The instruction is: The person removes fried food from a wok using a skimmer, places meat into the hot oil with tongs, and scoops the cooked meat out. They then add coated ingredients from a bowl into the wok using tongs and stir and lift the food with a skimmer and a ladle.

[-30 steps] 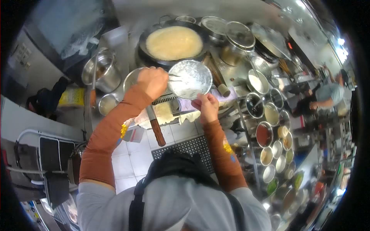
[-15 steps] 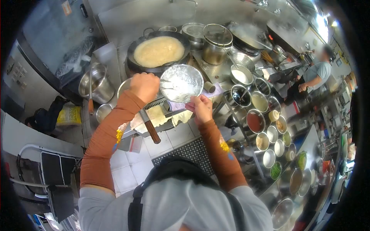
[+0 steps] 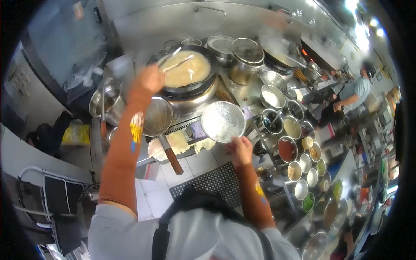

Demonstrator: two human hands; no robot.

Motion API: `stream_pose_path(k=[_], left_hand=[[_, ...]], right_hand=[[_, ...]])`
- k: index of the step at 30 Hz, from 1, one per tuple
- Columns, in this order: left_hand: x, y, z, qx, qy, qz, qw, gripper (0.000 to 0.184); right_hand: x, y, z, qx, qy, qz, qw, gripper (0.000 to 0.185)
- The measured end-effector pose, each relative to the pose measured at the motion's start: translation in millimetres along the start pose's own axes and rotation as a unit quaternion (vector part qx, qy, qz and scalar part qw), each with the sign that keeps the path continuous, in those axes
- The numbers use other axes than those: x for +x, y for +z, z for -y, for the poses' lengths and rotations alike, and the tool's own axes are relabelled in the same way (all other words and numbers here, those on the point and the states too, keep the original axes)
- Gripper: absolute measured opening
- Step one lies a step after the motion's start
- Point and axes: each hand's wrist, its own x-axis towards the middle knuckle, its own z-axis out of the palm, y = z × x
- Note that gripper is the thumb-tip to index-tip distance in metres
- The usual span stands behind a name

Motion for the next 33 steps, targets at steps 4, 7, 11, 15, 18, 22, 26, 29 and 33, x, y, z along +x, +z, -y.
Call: stream_pose_path(k=[4,7,11,15,18,22,26,29,33], left_hand=[[-161,43,6,-0.522,-0.323,0.127,0.779,0.033],[-258,34,9,-0.693,-0.491,0.022,0.527,0.038],[-305,6,55,-0.744,-0.576,-0.092,0.324,0.048],[-303,8,113,-0.748,-0.599,-0.148,0.244,0.048],[-321,39,181,-0.824,-0.519,-0.077,0.215,0.038],[-368,69,195,-0.736,-0.61,-0.11,0.272,0.054],[-391,115,112,-0.574,-0.667,0.143,0.453,0.048],[-412,139,34,-0.455,-0.561,0.397,0.566,0.044],[-429,168,-50,-0.27,-0.214,0.661,0.667,0.039]], right_hand=[[-29,-24,7,0.001,0.015,-0.015,1.0,0.011],[-49,-31,10,-0.026,0.023,-0.071,0.997,0.018],[-51,-52,9,-0.011,0.036,-0.055,0.998,0.011],[-49,-38,11,-0.027,0.029,-0.057,0.998,0.009],[-54,-56,1,-0.038,-0.007,-0.04,0.998,0.008],[-74,-61,-11,-0.01,-0.002,-0.087,0.996,0.006],[-123,-63,-1,0.106,-0.041,-0.135,0.984,0.011],[-158,-101,1,0.144,-0.065,-0.164,0.974,0.014],[-262,-160,14,0.176,-0.128,-0.274,0.937,0.015]])
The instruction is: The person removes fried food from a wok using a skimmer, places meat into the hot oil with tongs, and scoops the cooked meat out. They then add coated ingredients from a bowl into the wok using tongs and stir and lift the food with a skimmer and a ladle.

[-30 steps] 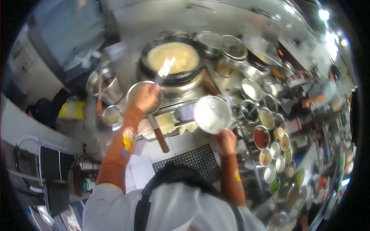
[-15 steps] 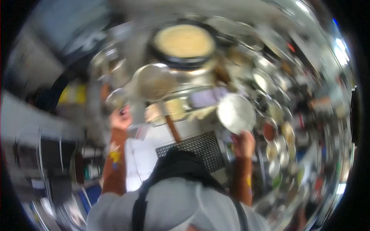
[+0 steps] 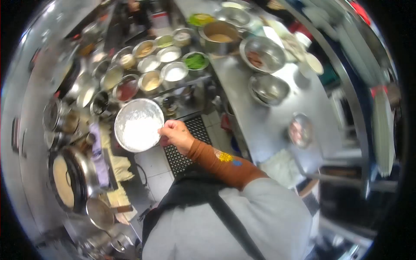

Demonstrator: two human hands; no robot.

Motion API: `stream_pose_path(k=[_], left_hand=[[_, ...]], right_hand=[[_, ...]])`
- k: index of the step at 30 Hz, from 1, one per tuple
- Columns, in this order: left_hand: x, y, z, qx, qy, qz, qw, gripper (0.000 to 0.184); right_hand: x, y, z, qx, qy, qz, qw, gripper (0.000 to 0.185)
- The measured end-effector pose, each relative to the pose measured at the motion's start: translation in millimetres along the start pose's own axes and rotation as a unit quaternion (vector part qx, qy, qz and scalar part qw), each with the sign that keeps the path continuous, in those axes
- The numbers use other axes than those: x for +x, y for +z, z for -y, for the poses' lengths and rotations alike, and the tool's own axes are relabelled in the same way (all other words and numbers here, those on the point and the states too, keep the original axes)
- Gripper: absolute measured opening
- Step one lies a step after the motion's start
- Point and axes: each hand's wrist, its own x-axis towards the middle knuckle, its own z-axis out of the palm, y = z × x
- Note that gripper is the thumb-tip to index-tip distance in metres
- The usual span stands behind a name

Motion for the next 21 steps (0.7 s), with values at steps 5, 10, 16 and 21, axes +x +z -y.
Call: stream_pose_path(k=[5,10,16,21], left_hand=[[26,54,-41,0.322,0.124,0.113,0.932,0.032],[36,95,-102,0.323,0.141,0.13,0.927,0.026],[67,131,-137,0.288,0.15,0.164,0.931,0.022],[123,114,-114,0.389,0.195,0.204,0.877,0.019]], right_hand=[[-84,-118,82,-0.008,-0.174,-0.218,0.96,0.011],[-188,-266,158,-0.132,-0.342,-0.448,0.815,0.013],[-284,-436,186,-0.172,-0.35,-0.647,0.655,0.019],[-311,-444,200,-0.082,-0.307,-0.648,0.692,0.019]])
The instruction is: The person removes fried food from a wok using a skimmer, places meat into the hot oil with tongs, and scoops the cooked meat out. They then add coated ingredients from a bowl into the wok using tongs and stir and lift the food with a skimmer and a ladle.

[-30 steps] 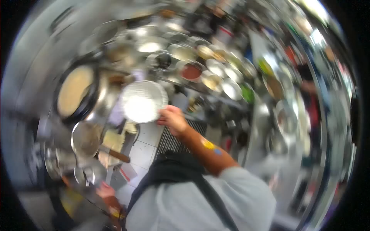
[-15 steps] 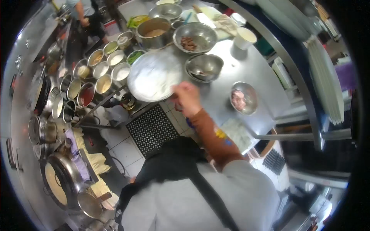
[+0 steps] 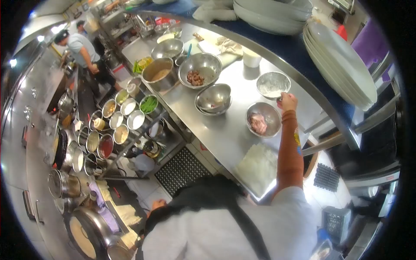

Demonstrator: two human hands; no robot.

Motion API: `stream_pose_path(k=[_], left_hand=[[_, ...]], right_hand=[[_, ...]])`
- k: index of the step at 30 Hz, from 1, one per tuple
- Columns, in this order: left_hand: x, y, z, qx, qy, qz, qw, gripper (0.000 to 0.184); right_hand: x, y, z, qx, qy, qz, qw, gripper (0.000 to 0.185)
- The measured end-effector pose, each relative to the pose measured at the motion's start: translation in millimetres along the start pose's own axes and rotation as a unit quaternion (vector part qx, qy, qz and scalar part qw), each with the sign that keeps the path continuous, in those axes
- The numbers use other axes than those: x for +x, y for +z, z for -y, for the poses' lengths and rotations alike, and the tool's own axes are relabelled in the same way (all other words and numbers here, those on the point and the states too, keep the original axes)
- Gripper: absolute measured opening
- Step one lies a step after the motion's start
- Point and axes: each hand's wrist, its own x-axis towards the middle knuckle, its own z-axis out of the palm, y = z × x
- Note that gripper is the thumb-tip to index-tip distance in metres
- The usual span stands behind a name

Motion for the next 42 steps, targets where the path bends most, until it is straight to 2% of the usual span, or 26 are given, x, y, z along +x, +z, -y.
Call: stream_pose_path(k=[2,3,4,5,6,9,11,14,17,18,21,22,23,25,26,27,30,33,37,38,40,42], left_hand=[[-6,0,13,0.04,0.005,0.009,0.999,0.019],[-12,2,18,0.064,0.007,0.008,0.998,0.019],[-18,4,22,0.089,0.011,0.006,0.996,0.019],[-21,7,26,0.112,0.017,0.005,0.994,0.019],[-25,9,29,0.13,0.022,0.004,0.991,0.019],[-35,18,39,0.161,0.033,0.006,0.986,0.02],[-35,21,42,0.169,0.037,0.005,0.985,0.02],[-37,28,47,0.166,0.038,-0.003,0.985,0.02],[-39,34,53,0.153,0.033,-0.014,0.988,0.021],[-40,35,56,0.15,0.031,-0.019,0.988,0.021],[-46,44,67,0.143,0.022,-0.026,0.989,0.021],[-48,46,69,0.142,0.02,-0.028,0.989,0.021],[-49,49,72,0.144,0.02,-0.029,0.989,0.021],[-53,52,82,0.156,0.018,-0.033,0.987,0.022],[-53,56,85,0.163,0.021,-0.033,0.986,0.022],[-54,54,88,0.17,0.021,-0.034,0.985,0.022],[-56,67,101,0.241,0.067,-0.025,0.968,0.022],[-62,85,113,0.325,0.124,-0.021,0.937,0.023],[-63,92,126,0.381,0.173,-0.03,0.908,0.023],[-59,93,129,0.393,0.184,-0.034,0.9,0.023],[-54,93,133,0.405,0.203,-0.043,0.89,0.023],[-48,90,134,0.399,0.23,-0.057,0.886,0.024]], right_hand=[[3,8,-3,0.013,0.03,0.039,0.999,0.02],[4,14,-10,-0.137,-0.059,0.019,0.989,0.021],[3,24,-12,-0.282,-0.151,0.001,0.947,0.022],[4,34,-11,-0.418,-0.243,-0.019,0.875,0.023],[-2,43,-14,-0.406,-0.271,-0.037,0.872,0.028],[-63,86,8,-0.264,-0.303,0.049,0.914,0.036],[-87,119,-1,-0.24,-0.226,0.123,0.936,0.044],[-119,148,20,-0.362,-0.27,0.152,0.879,0.046],[-110,165,2,-0.418,-0.295,0.166,0.843,0.049],[-107,165,-6,-0.357,-0.294,0.19,0.866,0.043],[-108,167,-8,-0.298,-0.033,0.27,0.915,0.032],[-94,165,-20,-0.349,-0.209,0.259,0.876,0.027],[-67,162,-43,-0.387,-0.378,0.241,0.806,0.022],[-67,154,-32,-0.327,-0.386,0.215,0.836,0.018],[-101,141,23,-0.231,-0.22,0.204,0.925,0.018],[-117,132,57,-0.127,-0.049,0.181,0.974,0.017],[-72,111,49,-0.077,-0.04,0.144,0.986,0.016],[-25,110,25,0.053,0.017,0.12,0.991,0.014],[-66,131,22,0.112,0.12,0.207,0.965,0.022],[-66,144,2,-0.067,-0.028,0.245,0.967,0.025],[-80,163,-22,-0.162,0.005,0.192,0.968,0.025],[-98,180,-42,-0.211,-0.025,0.171,0.962,0.02]])
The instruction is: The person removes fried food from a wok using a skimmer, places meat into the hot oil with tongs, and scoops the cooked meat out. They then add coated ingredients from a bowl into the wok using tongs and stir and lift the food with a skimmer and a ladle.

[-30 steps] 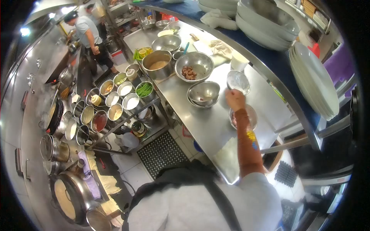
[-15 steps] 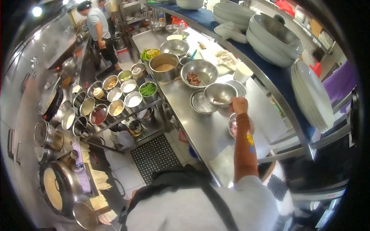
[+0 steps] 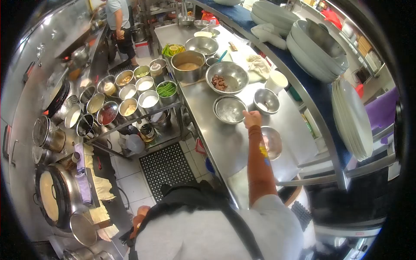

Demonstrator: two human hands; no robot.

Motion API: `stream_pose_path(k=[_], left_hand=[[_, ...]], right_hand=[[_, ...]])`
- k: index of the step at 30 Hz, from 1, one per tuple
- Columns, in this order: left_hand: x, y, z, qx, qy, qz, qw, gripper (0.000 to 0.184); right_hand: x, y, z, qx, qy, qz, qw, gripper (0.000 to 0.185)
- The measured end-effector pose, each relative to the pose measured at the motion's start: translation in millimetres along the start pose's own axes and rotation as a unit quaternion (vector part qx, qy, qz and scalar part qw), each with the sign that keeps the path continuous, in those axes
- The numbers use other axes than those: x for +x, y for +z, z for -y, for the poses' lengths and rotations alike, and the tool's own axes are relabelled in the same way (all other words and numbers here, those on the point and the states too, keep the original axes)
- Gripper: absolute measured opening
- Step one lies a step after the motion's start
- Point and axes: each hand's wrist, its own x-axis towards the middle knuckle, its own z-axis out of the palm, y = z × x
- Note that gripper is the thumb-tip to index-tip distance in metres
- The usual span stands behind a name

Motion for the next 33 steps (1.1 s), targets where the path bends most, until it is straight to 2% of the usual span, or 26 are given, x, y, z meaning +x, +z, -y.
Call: stream_pose_path(k=[1,2,3,4,6,8,9,10,12,15,18,20,21,22,23,25,26,27,28,29,31,32,33], left_hand=[[-4,-2,-4,-0.152,-0.118,0.003,0.981,0.024],[-9,-9,-10,-0.297,-0.233,-0.03,0.926,0.024],[-16,-19,-22,-0.436,-0.337,-0.046,0.833,0.024],[-19,-26,-27,-0.398,-0.336,-0.048,0.852,0.023],[-15,-32,-37,-0.326,-0.338,-0.058,0.881,0.02],[-21,-24,-32,-0.137,-0.182,-0.016,0.974,0.019],[-21,-19,-30,-0.035,-0.099,0.007,0.994,0.018],[-19,-18,-33,-0.039,-0.102,0.011,0.994,0.018],[-22,-17,-39,-0.043,-0.103,0.023,0.993,0.018],[-21,-17,-43,-0.039,-0.078,0.034,0.996,0.018],[20,5,-30,-0.048,-0.081,0.086,0.992,0.021],[17,24,-19,-0.078,-0.137,0.137,0.978,0.025],[7,-15,-32,-0.09,-0.127,0.1,0.983,0.023],[23,28,-26,-0.25,-0.293,0.034,0.922,0.023],[21,13,-30,-0.299,-0.334,0.028,0.893,0.025],[14,-64,-54,-0.391,-0.416,0.004,0.821,0.03],[13,-88,-50,-0.356,-0.347,0.049,0.866,0.033],[17,-80,-46,-0.483,-0.442,-0.032,0.755,0.038],[18,-69,-30,-0.523,-0.42,-0.071,0.738,0.029],[13,-81,-23,-0.578,-0.445,-0.14,0.669,0.025],[13,-122,-14,-0.665,-0.466,-0.268,0.519,0.017],[16,-117,10,-0.674,-0.471,-0.305,0.48,0.015],[17,-108,40,-0.681,-0.473,-0.339,0.444,0.013]], right_hand=[[0,8,-7,-0.026,-0.009,-0.014,1.0,0.018],[1,10,-13,-0.012,0.01,0.001,1.0,0.015],[4,10,-18,0.001,0.024,0.017,1.0,0.012],[10,12,-19,0.014,0.033,0.035,0.999,0.009],[29,1,-28,-0.148,-0.071,0.006,0.986,0.007],[87,-12,-81,-0.212,-0.246,-0.073,0.943,0.011],[34,-41,-5,-0.124,-0.082,0.022,0.989,0.011],[15,-59,29,-0.064,-0.038,0.022,0.997,0.011],[43,-88,28,0.035,-0.01,0.021,0.999,0.012],[84,-113,19,0.179,-0.005,-0.044,0.983,0.013],[117,-162,-25,0.19,-0.037,0.029,0.981,0.016],[122,-129,-47,0.193,-0.048,0.129,0.971,0.018],[90,-105,-22,0.259,0.03,0.117,0.958,0.018],[39,-90,19,0.307,0.118,0.108,0.938,0.019],[40,-74,4,0.291,0.037,0.2,0.935,0.019],[15,-30,13,0.244,0.074,0.237,0.937,0.022],[1,-2,20,0.239,0.083,0.28,0.926,0.024],[-19,16,27,0.238,0.089,0.312,0.916,0.026],[-42,39,43,0.133,0.032,0.347,0.928,0.03],[-79,60,71,0.15,0.074,0.313,0.935,0.032],[-85,110,81,0.095,0.025,0.402,0.91,0.032],[-112,134,97,0.067,-0.025,0.393,0.917,0.034],[-132,157,113,0.04,-0.04,0.434,0.899,0.036]])
